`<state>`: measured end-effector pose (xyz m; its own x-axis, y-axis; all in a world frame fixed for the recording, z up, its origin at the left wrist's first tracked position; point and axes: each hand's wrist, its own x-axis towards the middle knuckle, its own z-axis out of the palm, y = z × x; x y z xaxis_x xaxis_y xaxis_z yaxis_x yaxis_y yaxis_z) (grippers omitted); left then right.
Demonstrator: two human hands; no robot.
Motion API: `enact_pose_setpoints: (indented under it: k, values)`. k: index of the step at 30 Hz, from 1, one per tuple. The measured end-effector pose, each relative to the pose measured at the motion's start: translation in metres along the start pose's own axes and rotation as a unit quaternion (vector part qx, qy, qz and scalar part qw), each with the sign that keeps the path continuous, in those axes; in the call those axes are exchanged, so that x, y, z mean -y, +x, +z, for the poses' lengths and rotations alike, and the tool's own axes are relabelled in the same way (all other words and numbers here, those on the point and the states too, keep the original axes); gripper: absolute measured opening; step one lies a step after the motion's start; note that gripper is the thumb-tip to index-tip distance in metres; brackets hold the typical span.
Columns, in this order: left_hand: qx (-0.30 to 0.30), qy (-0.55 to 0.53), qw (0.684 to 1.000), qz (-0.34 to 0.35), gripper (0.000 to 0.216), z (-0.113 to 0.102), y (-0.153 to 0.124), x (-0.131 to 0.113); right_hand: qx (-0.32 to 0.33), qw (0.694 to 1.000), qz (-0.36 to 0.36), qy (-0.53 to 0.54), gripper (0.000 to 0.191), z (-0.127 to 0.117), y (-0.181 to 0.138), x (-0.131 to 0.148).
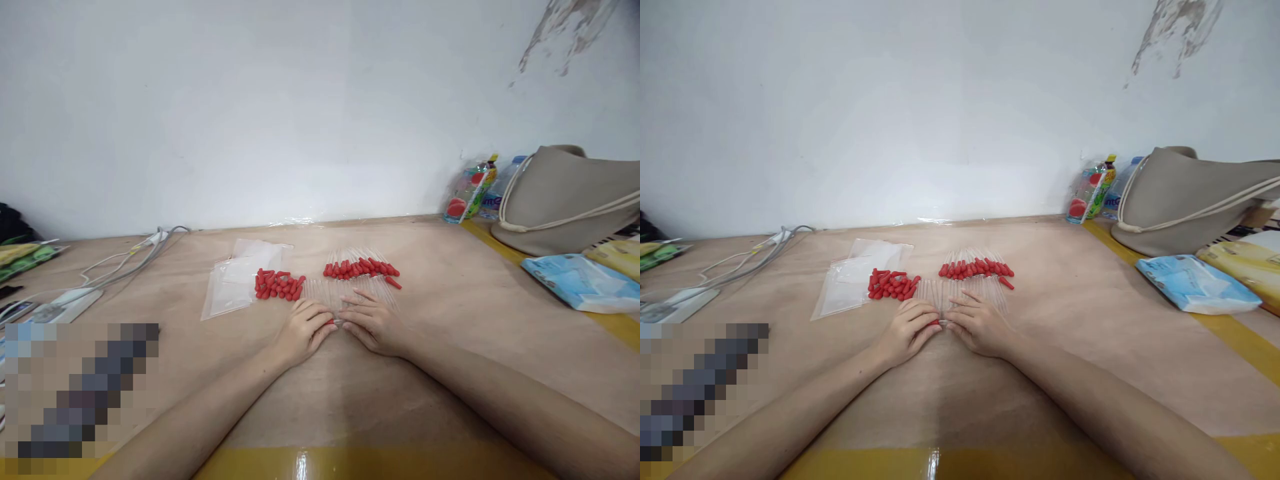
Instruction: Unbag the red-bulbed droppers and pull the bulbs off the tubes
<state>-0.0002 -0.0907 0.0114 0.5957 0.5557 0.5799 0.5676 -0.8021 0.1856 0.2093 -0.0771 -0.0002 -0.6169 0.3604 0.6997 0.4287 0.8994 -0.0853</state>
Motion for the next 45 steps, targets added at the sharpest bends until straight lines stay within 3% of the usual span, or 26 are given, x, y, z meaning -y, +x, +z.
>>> enact_pose_setpoints:
  k: [9,17,27,33,38,45]
  values:
    - [0.035,-0.003,0.999,0.021,0.015,-0.005,0.0,-0.005,-0.036,0.997,-0.03,0.067,0.019,0.011,-0.002,0.0]
    - [0.09,0.016,0.995,0.026,0.016,-0.01,-0.001,-0.006,-0.039,0.996,-0.071,0.042,0.02,0.004,-0.006,0.002]
    - [0.066,-0.001,0.997,0.034,0.011,-0.016,-0.011,-0.003,-0.055,0.992,-0.109,0.024,0.026,-0.004,-0.01,-0.001]
    - [-0.011,0.016,0.999,-0.044,0.012,-0.02,-0.023,0.015,-0.096,0.994,0.007,-0.049,0.018,-0.015,-0.012,-0.016]
    - [-0.086,0.054,0.985,-0.136,0.025,-0.031,-0.01,0.03,-0.038,0.989,0.091,-0.109,0.02,-0.011,-0.009,-0.012]
    - [-0.046,0.089,0.952,-0.289,0.029,-0.058,0.016,0.07,-0.022,0.978,0.154,-0.141,0.019,-0.004,0.012,-0.006]
